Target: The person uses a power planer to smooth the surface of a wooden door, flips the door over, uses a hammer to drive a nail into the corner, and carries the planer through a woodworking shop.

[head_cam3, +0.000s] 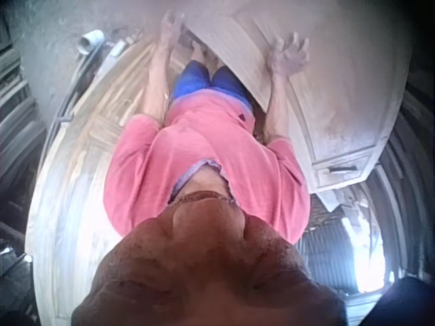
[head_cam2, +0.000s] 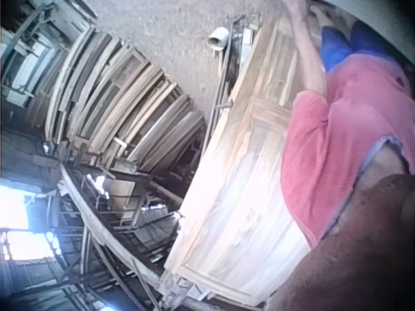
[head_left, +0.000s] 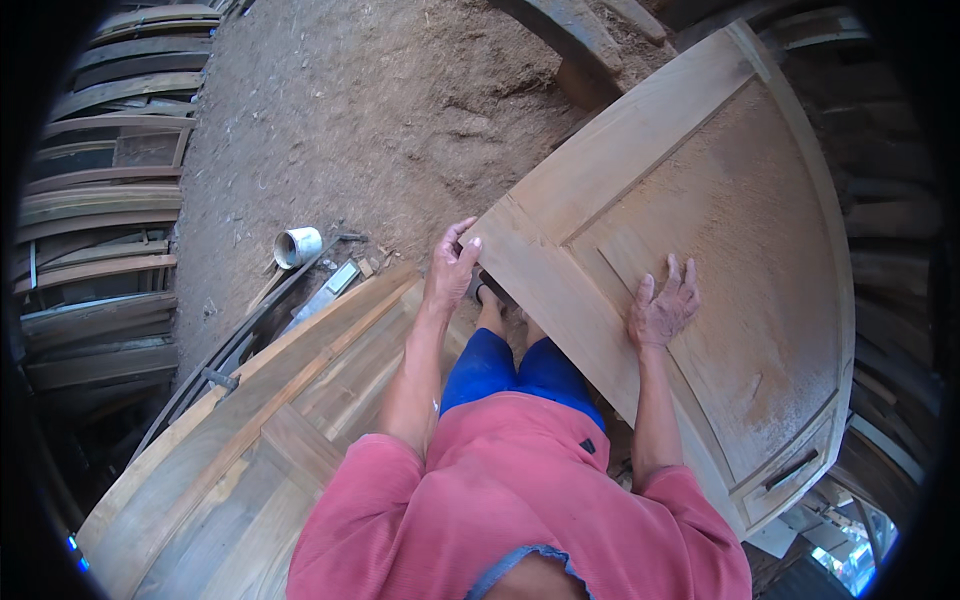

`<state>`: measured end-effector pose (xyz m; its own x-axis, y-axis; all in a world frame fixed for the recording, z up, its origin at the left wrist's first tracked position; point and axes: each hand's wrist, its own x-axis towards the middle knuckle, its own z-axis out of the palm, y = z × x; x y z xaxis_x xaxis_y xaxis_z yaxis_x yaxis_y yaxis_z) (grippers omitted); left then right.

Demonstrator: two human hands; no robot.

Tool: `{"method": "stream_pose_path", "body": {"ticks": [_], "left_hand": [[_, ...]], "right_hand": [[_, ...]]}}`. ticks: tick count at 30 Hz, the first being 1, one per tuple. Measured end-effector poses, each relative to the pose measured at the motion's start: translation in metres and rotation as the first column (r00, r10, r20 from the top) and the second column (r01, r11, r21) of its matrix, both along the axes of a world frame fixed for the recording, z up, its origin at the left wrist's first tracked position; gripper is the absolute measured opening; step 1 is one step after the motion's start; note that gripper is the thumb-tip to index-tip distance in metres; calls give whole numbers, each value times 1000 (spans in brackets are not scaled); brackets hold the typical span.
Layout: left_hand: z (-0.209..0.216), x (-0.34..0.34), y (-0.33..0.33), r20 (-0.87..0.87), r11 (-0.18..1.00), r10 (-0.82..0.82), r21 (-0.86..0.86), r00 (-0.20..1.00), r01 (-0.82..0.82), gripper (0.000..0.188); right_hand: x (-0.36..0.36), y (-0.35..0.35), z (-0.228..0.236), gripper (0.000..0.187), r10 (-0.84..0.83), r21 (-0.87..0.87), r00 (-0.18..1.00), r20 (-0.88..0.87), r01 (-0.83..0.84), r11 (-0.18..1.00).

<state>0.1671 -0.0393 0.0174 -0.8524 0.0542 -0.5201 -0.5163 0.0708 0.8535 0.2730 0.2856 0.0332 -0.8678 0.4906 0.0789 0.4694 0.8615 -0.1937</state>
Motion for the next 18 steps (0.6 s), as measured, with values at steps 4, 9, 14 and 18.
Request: {"method": "stream_pose_path", "body": {"ticks": [4, 9, 14, 18], "left_hand": [[5, 4, 9, -37, 994, 62, 91, 997, -58, 44], [9, 6, 15, -33, 988, 96, 121, 995, -92, 41], [14, -4, 15, -9, 993, 78, 89, 997, -77, 39], [4, -14, 17, -86, 991, 45, -123, 995, -55, 31]], "right_hand": [[-2, 0, -2, 55, -4, -3, 999, 46, 4, 1000], [-2, 2, -5, 55, 63, 9, 998, 28, -63, 998], [-4, 0, -8, 56, 84, 6, 996, -3, -84, 996], [-3, -2, -11, 56, 83, 15, 996, -21, -83, 996]]}}
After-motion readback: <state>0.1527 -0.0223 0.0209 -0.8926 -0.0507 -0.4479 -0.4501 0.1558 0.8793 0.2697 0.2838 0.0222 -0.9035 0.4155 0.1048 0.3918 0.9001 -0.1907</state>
